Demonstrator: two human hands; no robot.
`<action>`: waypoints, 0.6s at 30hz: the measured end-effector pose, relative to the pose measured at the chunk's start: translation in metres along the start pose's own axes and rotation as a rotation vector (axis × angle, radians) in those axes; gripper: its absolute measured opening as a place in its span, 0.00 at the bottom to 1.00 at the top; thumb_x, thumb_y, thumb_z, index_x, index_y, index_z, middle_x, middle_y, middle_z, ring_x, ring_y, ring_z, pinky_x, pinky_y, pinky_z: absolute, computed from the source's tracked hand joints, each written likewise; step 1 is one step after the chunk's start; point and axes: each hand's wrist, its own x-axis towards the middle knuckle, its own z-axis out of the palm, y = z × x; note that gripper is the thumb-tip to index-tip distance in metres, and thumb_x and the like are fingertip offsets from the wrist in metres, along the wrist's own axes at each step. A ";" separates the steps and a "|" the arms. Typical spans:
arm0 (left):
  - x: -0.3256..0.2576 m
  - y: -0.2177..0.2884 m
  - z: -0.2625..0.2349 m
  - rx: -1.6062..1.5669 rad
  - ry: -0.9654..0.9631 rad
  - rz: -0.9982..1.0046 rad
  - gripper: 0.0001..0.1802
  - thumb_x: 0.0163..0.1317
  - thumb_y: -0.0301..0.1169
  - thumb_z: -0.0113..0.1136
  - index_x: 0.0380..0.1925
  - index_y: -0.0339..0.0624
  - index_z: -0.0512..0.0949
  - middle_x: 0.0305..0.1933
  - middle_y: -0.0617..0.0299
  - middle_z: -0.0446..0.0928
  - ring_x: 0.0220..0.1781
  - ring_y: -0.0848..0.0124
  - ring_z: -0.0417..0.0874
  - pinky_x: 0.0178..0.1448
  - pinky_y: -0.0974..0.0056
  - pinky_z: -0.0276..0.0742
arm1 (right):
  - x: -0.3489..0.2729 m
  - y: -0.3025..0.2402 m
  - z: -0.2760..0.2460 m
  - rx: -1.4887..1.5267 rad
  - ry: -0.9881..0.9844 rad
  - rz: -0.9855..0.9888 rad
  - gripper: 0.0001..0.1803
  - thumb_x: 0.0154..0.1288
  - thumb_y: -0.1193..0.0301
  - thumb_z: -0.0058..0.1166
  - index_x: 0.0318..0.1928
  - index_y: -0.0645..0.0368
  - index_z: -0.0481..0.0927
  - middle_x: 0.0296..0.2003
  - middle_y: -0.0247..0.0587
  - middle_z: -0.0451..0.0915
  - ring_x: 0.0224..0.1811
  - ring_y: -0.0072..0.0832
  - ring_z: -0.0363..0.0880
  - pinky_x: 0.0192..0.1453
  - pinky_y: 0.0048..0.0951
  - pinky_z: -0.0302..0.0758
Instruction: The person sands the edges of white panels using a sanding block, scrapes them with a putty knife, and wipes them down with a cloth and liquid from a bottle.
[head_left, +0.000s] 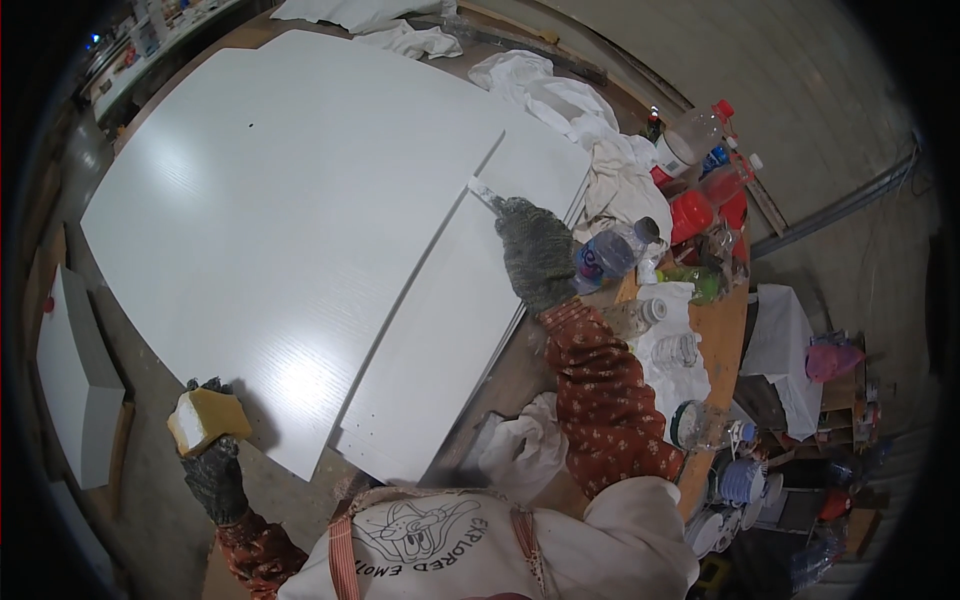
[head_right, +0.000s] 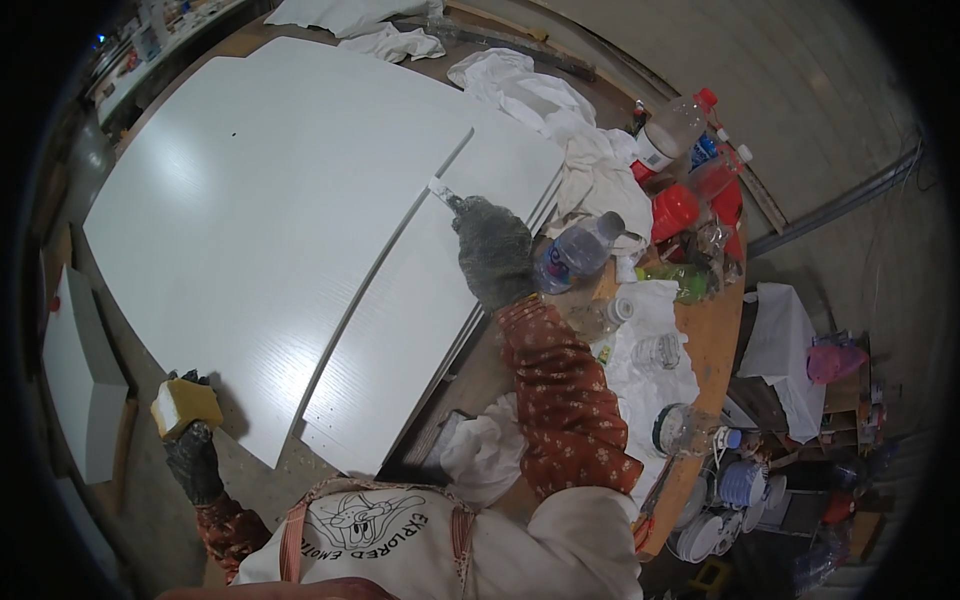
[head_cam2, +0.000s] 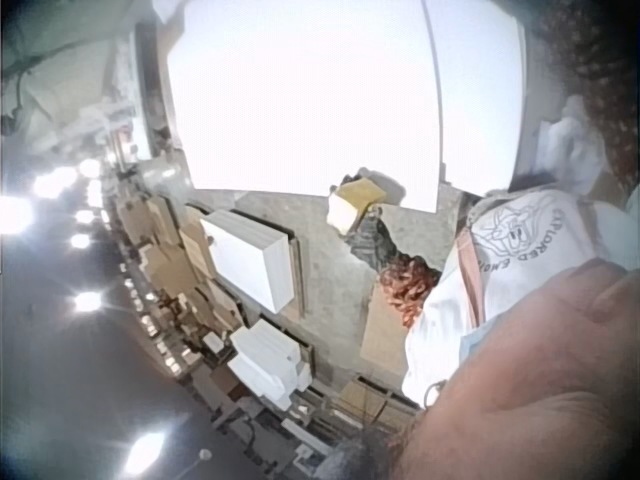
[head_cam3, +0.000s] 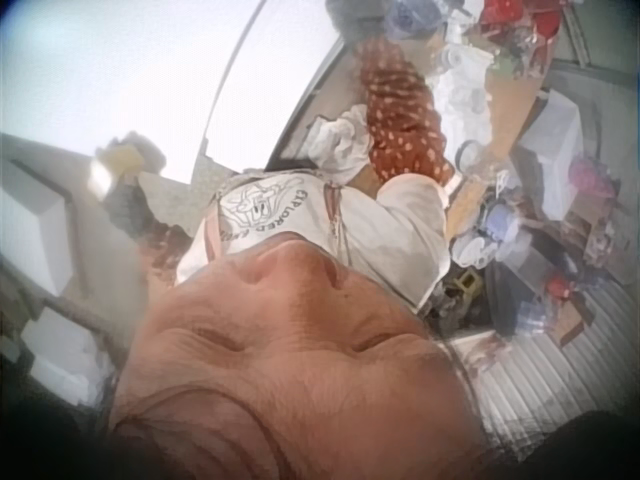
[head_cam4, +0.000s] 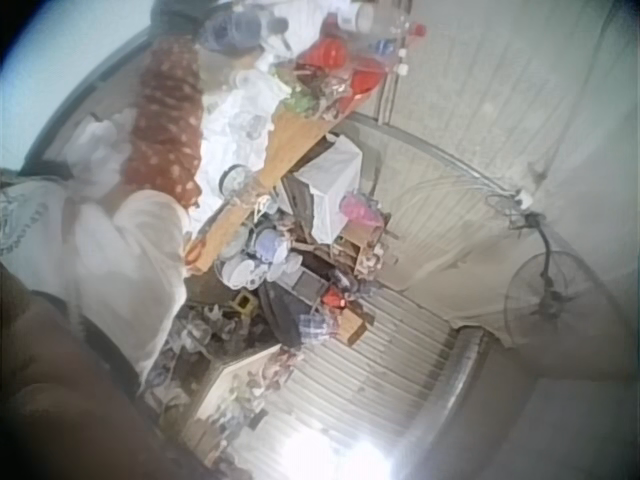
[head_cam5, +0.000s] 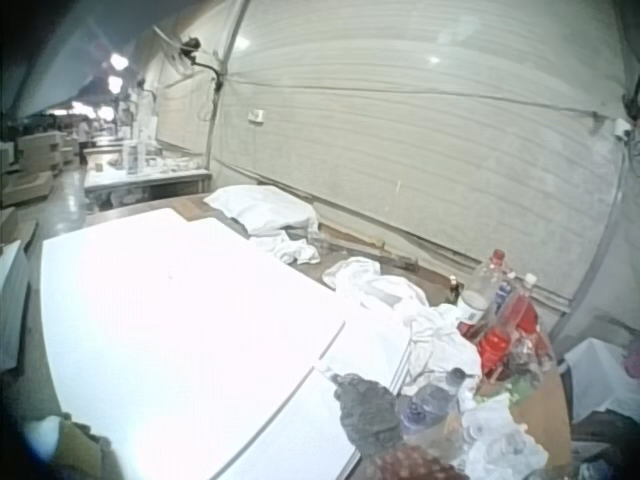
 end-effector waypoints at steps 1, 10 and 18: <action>0.000 0.002 0.004 -0.202 -0.030 -0.010 0.32 0.53 0.33 0.61 0.57 0.32 0.65 0.51 0.57 0.72 0.51 0.68 0.74 0.55 0.65 0.70 | -0.002 0.004 -0.002 -0.070 0.037 -0.048 0.06 0.59 0.69 0.48 0.35 0.53 0.77 0.29 0.39 0.77 0.33 0.39 0.77 0.36 0.38 0.72; -0.010 0.027 0.008 -0.140 0.166 -0.246 0.32 0.46 0.24 0.65 0.55 0.33 0.69 0.51 0.55 0.76 0.49 0.66 0.79 0.48 0.64 0.78 | -0.007 0.019 0.025 -0.201 0.389 -0.253 0.14 0.68 0.69 0.42 0.51 0.57 0.74 0.39 0.38 0.80 0.37 0.34 0.76 0.36 0.31 0.74; 0.002 0.038 0.005 -0.442 0.146 -0.202 0.40 0.34 0.24 0.77 0.52 0.38 0.71 0.48 0.61 0.77 0.49 0.71 0.77 0.53 0.65 0.77 | 0.012 -0.071 -0.014 1.016 0.033 0.081 0.15 0.68 0.76 0.46 0.52 0.67 0.75 0.33 0.39 0.79 0.32 0.20 0.75 0.33 0.18 0.72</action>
